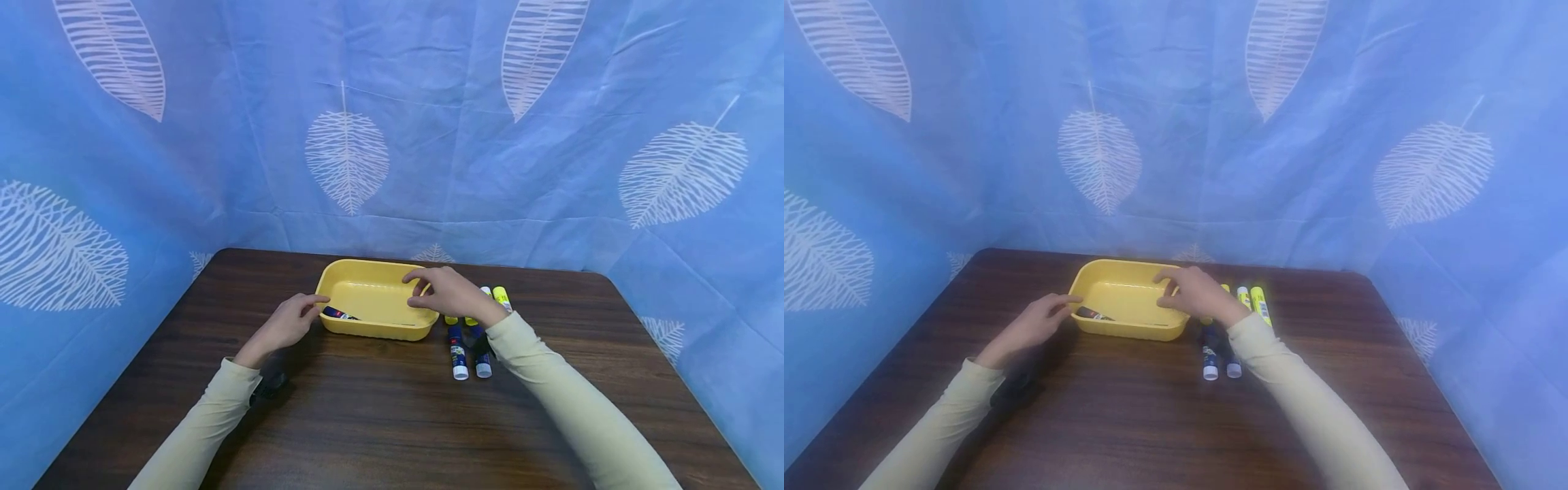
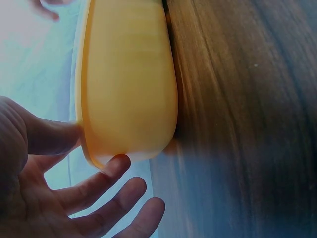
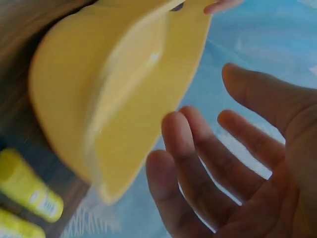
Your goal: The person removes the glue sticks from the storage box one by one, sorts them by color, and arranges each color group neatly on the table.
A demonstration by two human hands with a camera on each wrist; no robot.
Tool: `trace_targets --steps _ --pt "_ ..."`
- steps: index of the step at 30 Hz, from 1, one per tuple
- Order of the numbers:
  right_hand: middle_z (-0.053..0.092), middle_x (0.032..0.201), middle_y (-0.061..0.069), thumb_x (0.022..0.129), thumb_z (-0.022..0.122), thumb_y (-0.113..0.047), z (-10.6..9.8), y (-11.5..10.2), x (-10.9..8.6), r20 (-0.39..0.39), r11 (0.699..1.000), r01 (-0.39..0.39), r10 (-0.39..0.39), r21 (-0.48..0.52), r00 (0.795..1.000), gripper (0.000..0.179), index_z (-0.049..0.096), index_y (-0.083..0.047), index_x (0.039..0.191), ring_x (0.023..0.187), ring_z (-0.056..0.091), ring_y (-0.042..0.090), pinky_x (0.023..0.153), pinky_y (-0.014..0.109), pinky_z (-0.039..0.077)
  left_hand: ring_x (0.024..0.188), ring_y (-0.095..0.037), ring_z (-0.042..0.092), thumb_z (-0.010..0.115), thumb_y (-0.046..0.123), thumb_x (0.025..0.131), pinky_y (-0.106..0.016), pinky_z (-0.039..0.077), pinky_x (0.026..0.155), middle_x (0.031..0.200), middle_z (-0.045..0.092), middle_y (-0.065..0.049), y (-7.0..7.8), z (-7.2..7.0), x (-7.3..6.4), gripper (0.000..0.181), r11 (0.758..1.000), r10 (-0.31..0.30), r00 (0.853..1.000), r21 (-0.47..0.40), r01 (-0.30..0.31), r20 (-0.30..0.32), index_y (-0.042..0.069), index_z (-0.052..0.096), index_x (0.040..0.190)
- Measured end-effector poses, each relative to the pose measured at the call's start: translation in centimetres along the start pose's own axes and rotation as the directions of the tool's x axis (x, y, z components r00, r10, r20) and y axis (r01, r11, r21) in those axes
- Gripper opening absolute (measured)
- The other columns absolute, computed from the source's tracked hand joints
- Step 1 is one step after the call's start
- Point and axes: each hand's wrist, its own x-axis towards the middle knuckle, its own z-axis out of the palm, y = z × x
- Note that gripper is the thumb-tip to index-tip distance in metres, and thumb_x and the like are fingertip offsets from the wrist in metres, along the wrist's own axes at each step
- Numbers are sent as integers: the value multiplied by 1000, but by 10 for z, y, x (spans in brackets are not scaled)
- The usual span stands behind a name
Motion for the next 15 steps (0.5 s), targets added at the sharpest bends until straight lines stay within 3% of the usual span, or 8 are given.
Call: trace_targets --steps 3,7,12,15 --pt "73 112 6 100 67 -24 5 -3 28 138 999 37 -40 20 990 43 60 -10 140 101 69 24 86 38 56 96 -28 56 51 13 108 -46 52 86 120 64 -19 1 -1 0 34 1000 13 1000 3 -13 3 4 63 138" --pt "73 114 7 101 65 -20 18 -5 55 319 999 37 -42 21 947 41 60 -9 140 99 69 24 82 34 55 95 -26 55 51 12 107 -46 52 87 120 64 -18 0 -2 0 34 1000 18 1000 0 -18 4 5 63 138" --pt "69 120 11 103 56 -8 39 -7 75 487 999 -33 13 33 873 39 58 -10 141 68 58 16 59 25 45 104 -30 56 51 12 108 -53 51 97 129 63 -21 -1 -2 0 34 1000 10 1000 -1 -10 -1 5 63 138" --pt "66 123 13 103 52 -3 43 -8 79 528 996 -75 39 46 848 40 58 -10 142 58 44 11 53 23 38 107 -30 57 50 12 108 -54 50 99 130 63 -21 -1 -2 0 34 1000 14 1000 -2 -14 0 5 63 138"
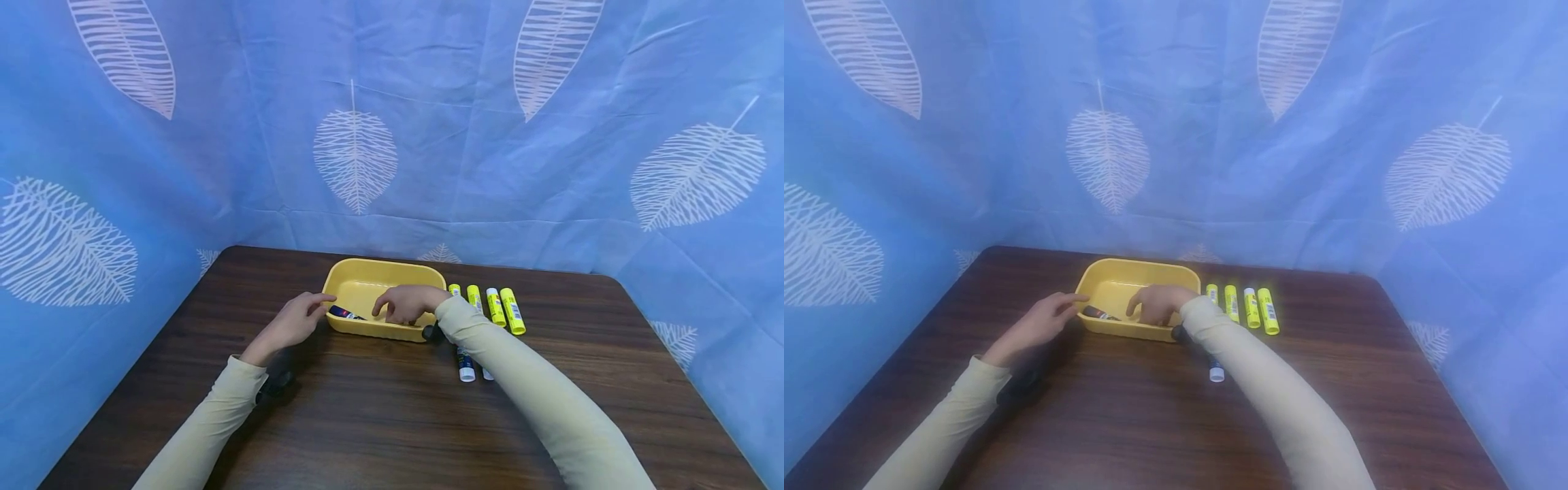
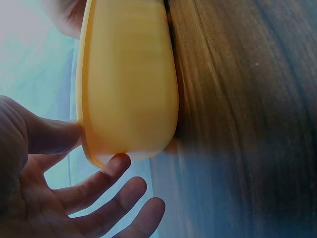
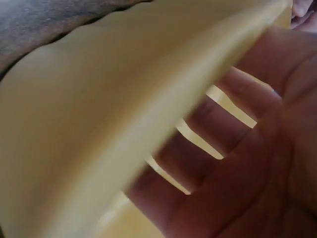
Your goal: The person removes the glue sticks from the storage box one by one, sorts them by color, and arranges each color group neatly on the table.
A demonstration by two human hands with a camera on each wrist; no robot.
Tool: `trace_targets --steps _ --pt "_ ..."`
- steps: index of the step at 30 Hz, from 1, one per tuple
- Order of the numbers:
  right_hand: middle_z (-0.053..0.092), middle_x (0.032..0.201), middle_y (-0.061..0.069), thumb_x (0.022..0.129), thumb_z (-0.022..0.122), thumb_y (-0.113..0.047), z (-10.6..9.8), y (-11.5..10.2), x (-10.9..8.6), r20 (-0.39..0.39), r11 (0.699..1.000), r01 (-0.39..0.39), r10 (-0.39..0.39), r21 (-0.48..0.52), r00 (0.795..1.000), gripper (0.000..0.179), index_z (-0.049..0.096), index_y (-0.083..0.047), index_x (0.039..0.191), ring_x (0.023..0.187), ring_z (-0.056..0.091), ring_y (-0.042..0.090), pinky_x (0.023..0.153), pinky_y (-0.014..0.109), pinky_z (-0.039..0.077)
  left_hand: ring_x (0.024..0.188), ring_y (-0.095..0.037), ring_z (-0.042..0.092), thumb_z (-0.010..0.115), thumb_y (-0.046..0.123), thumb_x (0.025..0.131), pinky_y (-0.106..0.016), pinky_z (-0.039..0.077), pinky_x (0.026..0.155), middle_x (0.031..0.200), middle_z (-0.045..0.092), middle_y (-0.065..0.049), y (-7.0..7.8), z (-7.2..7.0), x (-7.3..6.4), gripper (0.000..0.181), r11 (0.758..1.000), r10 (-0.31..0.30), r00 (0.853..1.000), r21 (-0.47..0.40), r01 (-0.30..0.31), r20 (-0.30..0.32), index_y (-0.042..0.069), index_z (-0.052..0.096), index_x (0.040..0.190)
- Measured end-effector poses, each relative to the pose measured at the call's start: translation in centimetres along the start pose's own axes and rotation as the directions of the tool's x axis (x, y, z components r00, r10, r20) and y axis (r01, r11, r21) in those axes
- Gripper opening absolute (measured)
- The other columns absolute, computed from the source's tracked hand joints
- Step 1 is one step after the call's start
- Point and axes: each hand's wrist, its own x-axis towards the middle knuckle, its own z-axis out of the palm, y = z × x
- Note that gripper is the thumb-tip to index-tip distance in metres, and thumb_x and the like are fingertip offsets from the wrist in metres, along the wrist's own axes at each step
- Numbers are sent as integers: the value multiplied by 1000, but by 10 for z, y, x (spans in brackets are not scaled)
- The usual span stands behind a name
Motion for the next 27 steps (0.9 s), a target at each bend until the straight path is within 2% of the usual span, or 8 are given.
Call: trace_targets --steps 4,11,16,20,23,27 --pt "66 119 10 103 51 -1 -2 1 -1 11 999 -29 29 -27 1000 40 59 -10 141 56 41 10 52 22 34 102 -29 57 51 12 107 -52 51 97 127 63 -20 1 0 1 34 1000 3 1000 -2 -3 1 5 63 138" --pt "65 110 5 97 52 8 -2 4 -5 -7 995 -47 46 -86 999 46 59 -10 138 68 49 10 57 23 36 96 -27 55 52 12 107 -48 53 91 122 64 -18 2 0 0 33 1000 -19 1000 -2 19 -1 5 63 138" --pt "67 111 6 97 64 -2 -5 6 -12 -93 997 -7 0 -74 996 38 62 -12 134 85 59 13 70 26 50 101 -28 56 52 13 107 -51 52 96 126 63 -19 2 0 0 34 999 -32 999 -14 32 3 6 63 139" --pt "68 115 8 98 69 -10 -14 3 -21 -155 998 27 -36 -57 987 35 63 -13 132 98 64 17 86 33 55 99 -28 56 51 13 108 -49 52 93 124 64 -19 1 1 0 34 1000 -18 1000 -15 18 1 5 62 139" --pt "68 117 8 98 69 -11 -22 -2 -29 -194 998 43 -50 -40 980 36 63 -14 133 99 66 19 88 35 57 99 -27 56 51 13 108 -49 53 92 125 63 -19 0 1 0 34 1000 -10 1000 -11 10 2 5 62 139" --pt "69 119 10 98 70 -12 -30 -9 -43 -267 995 99 -98 -10 959 37 63 -13 134 104 68 22 91 36 58 101 -27 57 51 13 108 -50 52 93 126 63 -19 -1 1 1 34 1000 -9 1000 -4 9 -4 6 62 139"
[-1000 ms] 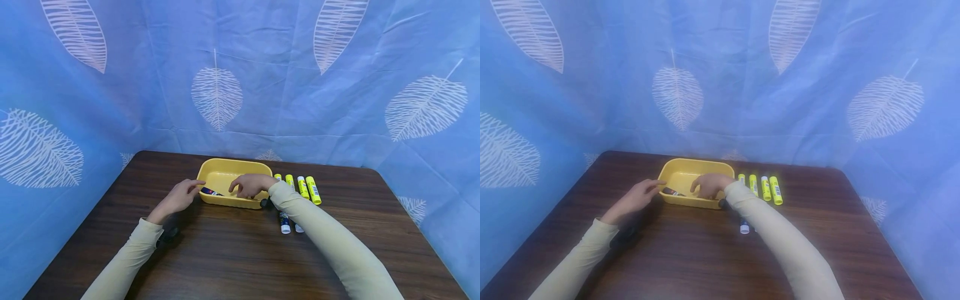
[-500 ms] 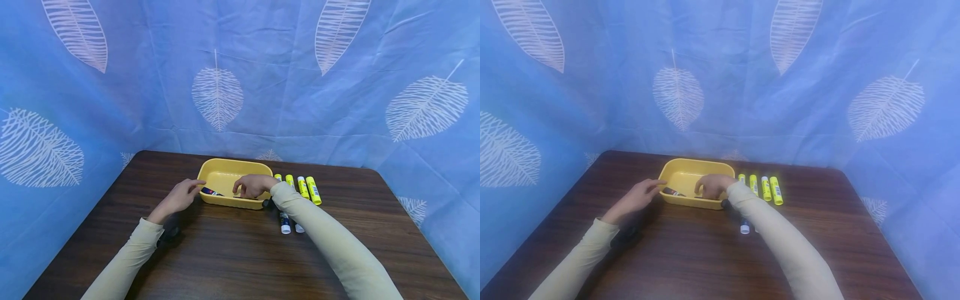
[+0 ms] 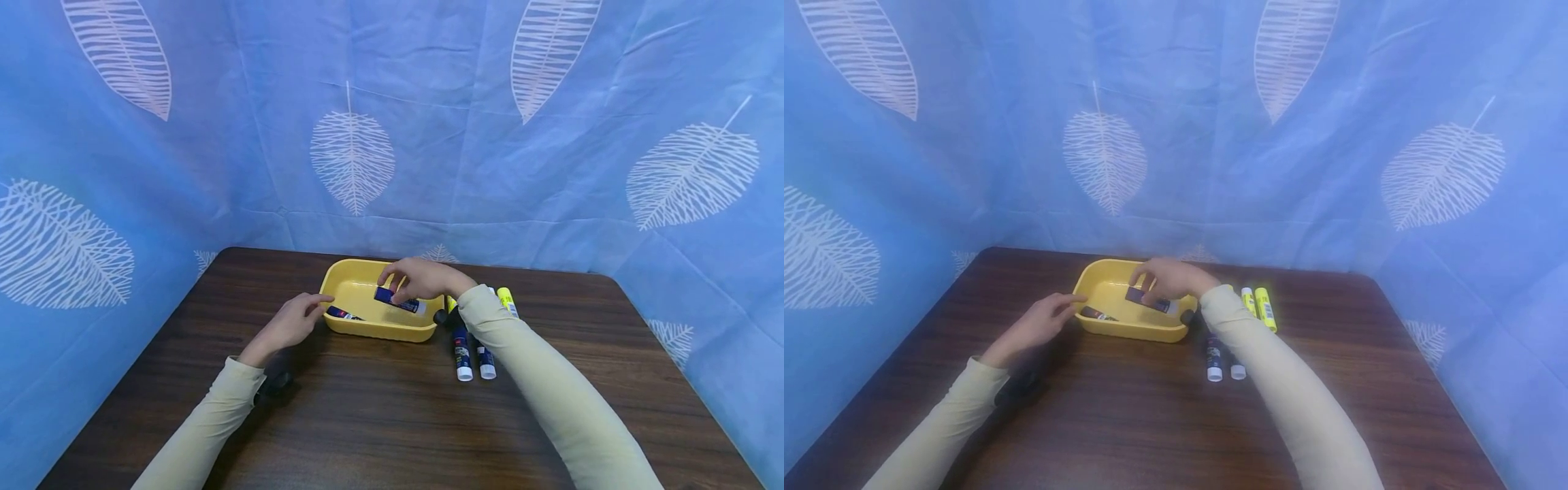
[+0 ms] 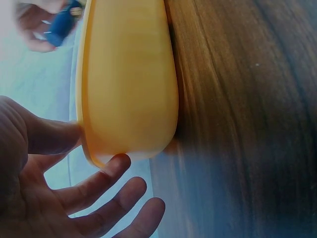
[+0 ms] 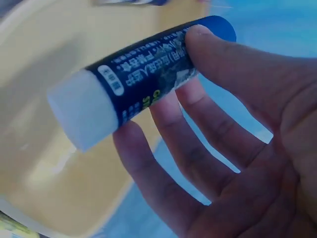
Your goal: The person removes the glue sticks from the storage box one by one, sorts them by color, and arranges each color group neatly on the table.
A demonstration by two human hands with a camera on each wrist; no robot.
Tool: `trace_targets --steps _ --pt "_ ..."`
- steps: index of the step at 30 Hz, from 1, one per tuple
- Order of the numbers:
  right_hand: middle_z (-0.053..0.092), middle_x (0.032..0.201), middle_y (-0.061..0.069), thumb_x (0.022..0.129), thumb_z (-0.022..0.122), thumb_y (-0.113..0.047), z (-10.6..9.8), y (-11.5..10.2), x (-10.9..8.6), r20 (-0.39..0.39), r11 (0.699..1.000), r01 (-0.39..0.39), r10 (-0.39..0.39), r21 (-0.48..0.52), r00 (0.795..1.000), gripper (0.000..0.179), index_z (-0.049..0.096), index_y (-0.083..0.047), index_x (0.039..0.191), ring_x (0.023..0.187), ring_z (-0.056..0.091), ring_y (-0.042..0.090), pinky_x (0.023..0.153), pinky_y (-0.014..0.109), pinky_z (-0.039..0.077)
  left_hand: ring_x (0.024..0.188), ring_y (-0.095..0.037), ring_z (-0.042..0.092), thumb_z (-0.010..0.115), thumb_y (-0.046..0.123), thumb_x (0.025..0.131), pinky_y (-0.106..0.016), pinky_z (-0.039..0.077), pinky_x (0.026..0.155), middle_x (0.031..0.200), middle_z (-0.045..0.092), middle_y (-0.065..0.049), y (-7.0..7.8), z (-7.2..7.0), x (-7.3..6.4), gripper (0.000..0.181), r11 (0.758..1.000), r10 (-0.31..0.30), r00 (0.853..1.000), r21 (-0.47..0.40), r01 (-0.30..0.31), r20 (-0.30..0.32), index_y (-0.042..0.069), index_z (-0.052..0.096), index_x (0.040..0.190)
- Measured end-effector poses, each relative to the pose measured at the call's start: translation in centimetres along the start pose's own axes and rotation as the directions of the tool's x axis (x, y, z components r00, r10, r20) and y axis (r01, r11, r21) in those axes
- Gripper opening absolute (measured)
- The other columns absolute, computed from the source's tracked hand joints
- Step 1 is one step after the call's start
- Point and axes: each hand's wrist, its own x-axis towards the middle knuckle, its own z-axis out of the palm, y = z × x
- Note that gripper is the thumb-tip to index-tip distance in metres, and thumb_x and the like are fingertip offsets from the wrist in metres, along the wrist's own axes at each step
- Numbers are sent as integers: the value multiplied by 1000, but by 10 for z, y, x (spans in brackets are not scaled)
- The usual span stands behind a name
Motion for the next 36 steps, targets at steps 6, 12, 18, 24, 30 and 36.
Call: trace_targets --steps 6,12,18,24,30,36 --pt "69 124 11 99 67 -11 -15 -13 -30 -121 996 84 -79 33 989 40 60 -12 139 116 66 27 97 42 56 107 -30 58 50 13 108 -53 52 97 129 62 -20 -1 0 0 34 1000 5 1000 -3 -5 0 6 62 139" --pt "69 123 7 100 67 -17 -20 -11 -69 -237 995 101 -97 6 967 42 59 -15 141 112 66 23 92 43 55 106 -30 58 51 13 108 -53 52 97 128 63 -20 -1 -1 -1 34 1000 16 1000 8 -16 -7 6 62 139" --pt "69 121 3 101 67 -20 -9 10 -108 -331 999 49 -47 -4 942 45 57 -15 144 109 65 20 91 43 55 107 -31 59 51 13 108 -54 51 97 129 63 -21 0 -1 -1 34 1000 18 1000 6 -18 -1 5 62 139" --pt "66 128 9 102 65 -24 12 40 -143 -440 998 -67 64 9 896 47 53 -18 147 112 64 28 85 43 56 112 -33 58 50 12 108 -55 50 100 135 60 -22 -4 0 2 36 1000 4 1000 13 -4 2 6 59 143" --pt "69 119 16 101 66 -23 32 68 -167 -491 980 -180 198 83 849 48 53 -12 146 96 67 26 70 35 55 102 -29 56 51 12 107 -52 52 95 131 61 -21 -4 1 4 37 1000 -1 1000 10 1 6 7 57 144" --pt "67 116 19 102 65 -24 45 91 -180 -451 932 -284 358 224 818 52 47 -7 147 80 68 22 68 39 57 102 -30 55 51 11 107 -53 52 97 132 61 -21 -2 2 3 37 1000 -2 1000 7 2 8 6 58 143"
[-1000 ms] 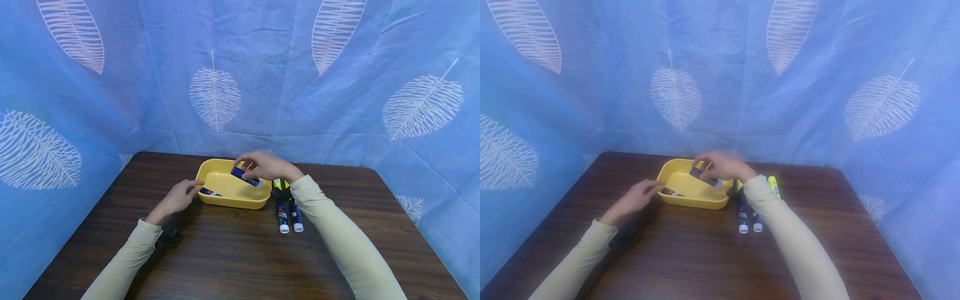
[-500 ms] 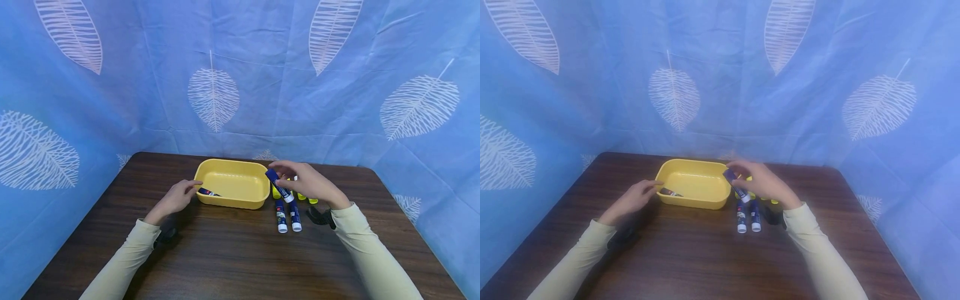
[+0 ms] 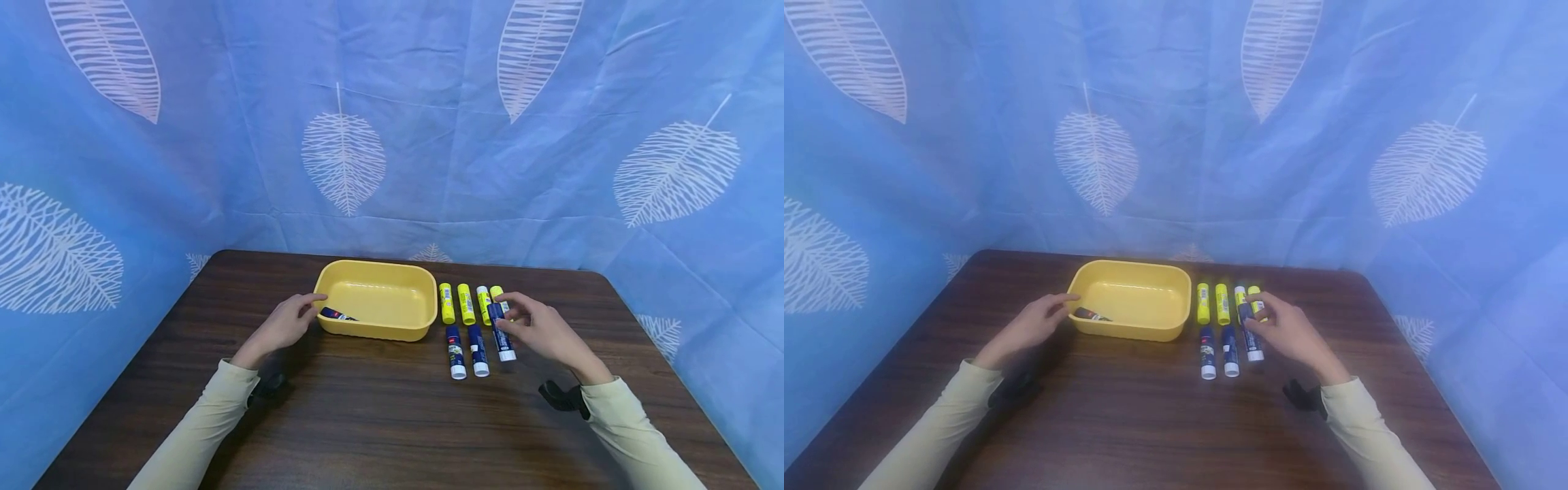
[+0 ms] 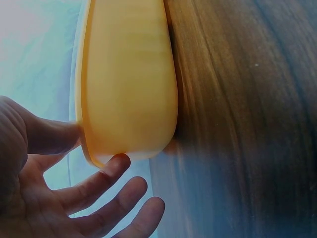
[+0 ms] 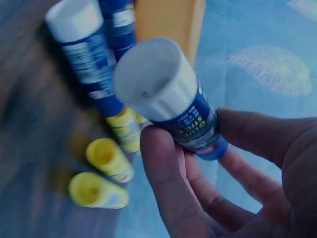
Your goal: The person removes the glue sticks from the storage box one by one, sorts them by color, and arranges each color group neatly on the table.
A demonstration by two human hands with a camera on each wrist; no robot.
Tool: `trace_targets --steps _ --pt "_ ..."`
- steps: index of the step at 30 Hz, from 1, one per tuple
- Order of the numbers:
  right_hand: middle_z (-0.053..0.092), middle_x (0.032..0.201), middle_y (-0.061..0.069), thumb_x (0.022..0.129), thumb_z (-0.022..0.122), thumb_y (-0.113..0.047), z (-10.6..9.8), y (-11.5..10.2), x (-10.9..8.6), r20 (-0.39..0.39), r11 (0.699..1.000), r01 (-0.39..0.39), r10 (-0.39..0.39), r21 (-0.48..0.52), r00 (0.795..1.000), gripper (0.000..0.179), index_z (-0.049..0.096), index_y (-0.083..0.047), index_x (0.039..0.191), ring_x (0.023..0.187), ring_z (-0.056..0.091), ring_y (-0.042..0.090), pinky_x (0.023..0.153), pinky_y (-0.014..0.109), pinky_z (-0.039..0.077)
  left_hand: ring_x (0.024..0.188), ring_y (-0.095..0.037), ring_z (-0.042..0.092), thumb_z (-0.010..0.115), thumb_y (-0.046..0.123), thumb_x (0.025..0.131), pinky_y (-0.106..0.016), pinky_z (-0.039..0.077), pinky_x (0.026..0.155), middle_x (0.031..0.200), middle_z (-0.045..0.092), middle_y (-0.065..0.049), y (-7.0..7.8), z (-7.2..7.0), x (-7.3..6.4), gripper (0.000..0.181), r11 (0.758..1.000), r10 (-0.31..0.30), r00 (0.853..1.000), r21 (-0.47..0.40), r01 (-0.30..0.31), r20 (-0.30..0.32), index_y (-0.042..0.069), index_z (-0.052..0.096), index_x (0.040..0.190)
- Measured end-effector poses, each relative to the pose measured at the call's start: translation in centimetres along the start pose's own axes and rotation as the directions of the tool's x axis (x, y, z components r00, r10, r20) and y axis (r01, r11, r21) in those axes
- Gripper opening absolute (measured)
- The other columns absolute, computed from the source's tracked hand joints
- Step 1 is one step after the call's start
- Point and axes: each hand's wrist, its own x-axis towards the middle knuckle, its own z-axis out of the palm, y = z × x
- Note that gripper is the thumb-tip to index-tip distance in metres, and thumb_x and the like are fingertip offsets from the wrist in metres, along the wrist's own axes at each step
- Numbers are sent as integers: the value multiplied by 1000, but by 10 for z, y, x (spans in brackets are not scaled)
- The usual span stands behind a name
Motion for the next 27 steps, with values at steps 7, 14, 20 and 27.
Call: trace_targets --steps 7,14,20,27 --pt "72 103 13 102 64 -21 14 28 1 33 995 -89 87 54 996 49 47 -1 143 69 68 23 67 41 57 106 -31 56 51 11 107 -56 50 100 133 60 -22 -1 0 -1 37 1000 2 1000 -2 -2 2 6 58 143" --pt "73 100 12 101 65 -17 24 37 3 66 986 -158 154 59 986 43 50 2 136 67 68 17 64 37 58 118 -36 57 50 12 108 -60 46 105 138 59 -23 1 0 0 37 1000 -5 1000 -8 5 2 6 58 143" --pt "73 99 14 101 65 -17 26 37 6 71 985 -164 160 51 985 41 50 3 133 67 69 18 63 36 59 118 -36 57 49 11 108 -60 46 105 138 59 -23 1 0 0 37 1000 1 1000 -5 -1 3 6 58 143" --pt "71 98 15 101 66 -17 30 39 7 65 983 -177 174 52 983 36 53 4 126 68 68 16 62 34 59 112 -33 58 50 11 107 -58 48 102 134 61 -23 -1 0 0 36 1000 19 1000 2 -19 2 4 59 142"
